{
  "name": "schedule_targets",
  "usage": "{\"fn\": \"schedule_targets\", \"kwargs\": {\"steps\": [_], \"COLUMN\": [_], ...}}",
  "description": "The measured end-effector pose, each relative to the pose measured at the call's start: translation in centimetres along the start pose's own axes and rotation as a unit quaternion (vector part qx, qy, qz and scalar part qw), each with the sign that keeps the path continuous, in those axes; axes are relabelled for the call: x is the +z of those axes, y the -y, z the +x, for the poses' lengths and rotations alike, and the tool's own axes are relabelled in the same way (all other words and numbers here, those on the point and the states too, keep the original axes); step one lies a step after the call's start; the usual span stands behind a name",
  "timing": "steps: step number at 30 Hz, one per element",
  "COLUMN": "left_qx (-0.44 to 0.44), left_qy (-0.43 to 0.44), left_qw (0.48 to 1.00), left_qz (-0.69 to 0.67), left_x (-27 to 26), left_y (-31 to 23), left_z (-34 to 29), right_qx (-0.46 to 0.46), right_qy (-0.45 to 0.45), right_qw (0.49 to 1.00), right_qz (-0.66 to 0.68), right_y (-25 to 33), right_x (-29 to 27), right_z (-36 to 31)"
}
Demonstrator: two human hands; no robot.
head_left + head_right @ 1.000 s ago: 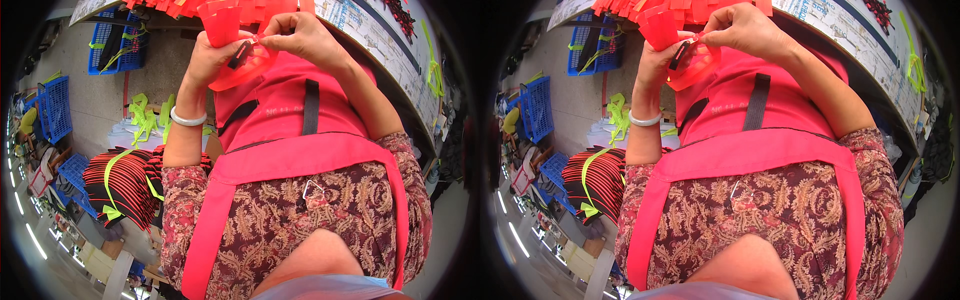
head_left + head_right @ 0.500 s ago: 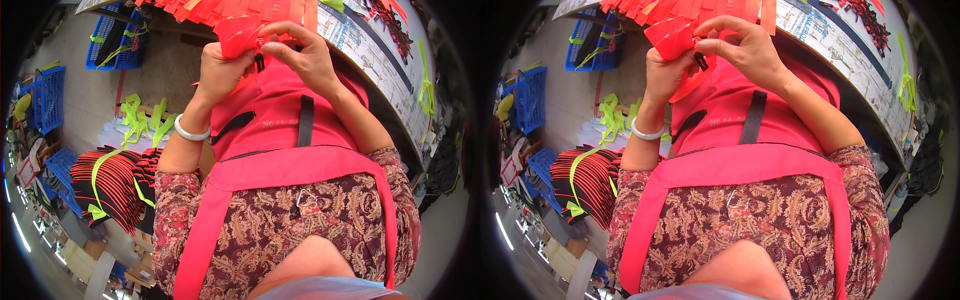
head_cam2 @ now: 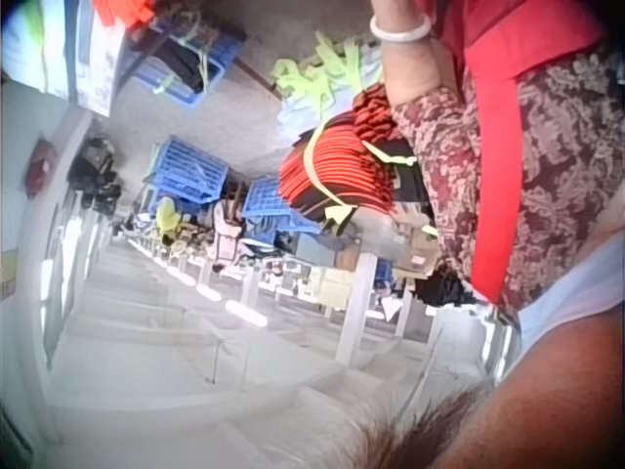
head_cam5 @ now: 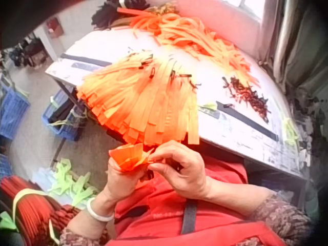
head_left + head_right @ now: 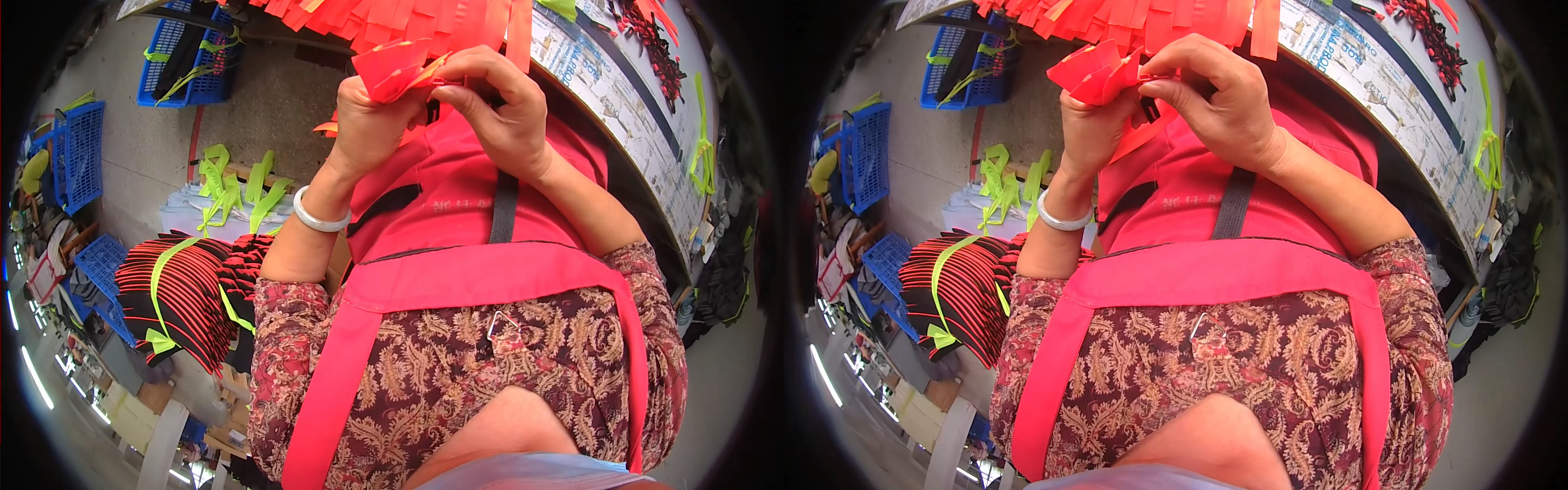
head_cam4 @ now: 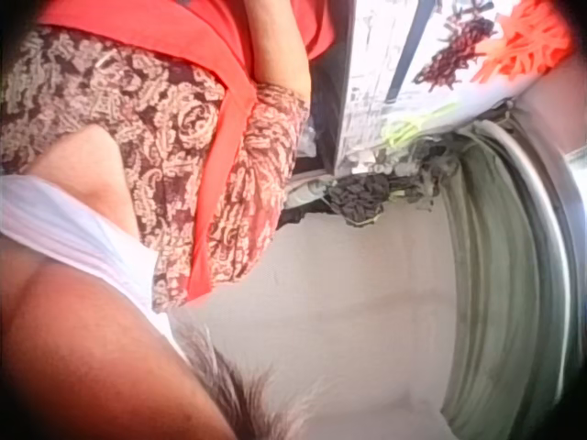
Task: Attaching plastic clips to red fabric strips at a factory workbench.
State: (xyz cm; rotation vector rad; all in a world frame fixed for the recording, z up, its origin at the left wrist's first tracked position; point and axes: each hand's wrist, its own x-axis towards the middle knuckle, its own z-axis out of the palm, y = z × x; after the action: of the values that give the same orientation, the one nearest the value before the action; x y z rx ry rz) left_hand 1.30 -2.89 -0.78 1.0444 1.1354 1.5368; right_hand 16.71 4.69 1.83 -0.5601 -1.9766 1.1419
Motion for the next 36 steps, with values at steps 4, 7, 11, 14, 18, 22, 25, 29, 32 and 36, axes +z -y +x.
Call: {"fn": "schedule_targets", "kwargs": {"steps": [4, 7, 11, 14, 18, 22, 25, 29, 32, 36], "left_qx": [0.040, 0.029, -0.064, 0.029, 0.034, -0.021, 0.072, 0.047, 0.052, 0.058], "left_qy": [-0.003, -0.010, 0.067, 0.017, -0.003, 0.008, -0.003, -0.005, -0.002, -0.020], "left_qw": [0.999, 0.999, 0.996, 0.999, 0.999, 1.000, 0.997, 0.999, 0.999, 0.997], "left_qz": [0.029, 0.043, 0.000, 0.021, 0.026, -0.019, 0.029, 0.027, 0.014, 0.048], "left_x": [0.0, 0.0, -0.6, 0.3, -0.1, -0.3, 0.0, -0.3, 0.3, 0.8], "left_y": [-0.1, 0.0, 0.2, -0.4, 1.1, 0.1, 0.4, 1.2, 0.0, 0.4], "left_z": [0.2, 0.1, 0.3, 0.1, 0.2, 0.6, 0.6, 0.7, 0.7, 0.7], "right_qx": [0.003, 0.042, 0.059, 0.029, 0.083, 0.126, 0.079, 0.127, 0.076, 0.121], "right_qy": [0.011, 0.023, 0.010, 0.022, 0.000, 0.021, 0.012, 0.002, 0.021, -0.010], "right_qw": [0.999, 0.998, 0.997, 0.999, 0.993, 0.989, 0.993, 0.986, 0.991, 0.984], "right_qz": [0.031, 0.028, 0.050, 0.010, 0.087, 0.073, 0.092, 0.109, 0.108, 0.130], "right_y": [0.0, -0.4, -0.6, -0.4, 0.0, 1.3, 0.7, 0.2, 1.3, 0.4], "right_x": [-0.1, -0.2, -0.2, -0.1, 0.7, 0.1, 0.2, 0.5, 0.1, 0.3], "right_z": [0.2, 0.1, -0.7, -0.9, -0.6, 0.3, 0.1, -0.1, 0.1, -0.3]}}
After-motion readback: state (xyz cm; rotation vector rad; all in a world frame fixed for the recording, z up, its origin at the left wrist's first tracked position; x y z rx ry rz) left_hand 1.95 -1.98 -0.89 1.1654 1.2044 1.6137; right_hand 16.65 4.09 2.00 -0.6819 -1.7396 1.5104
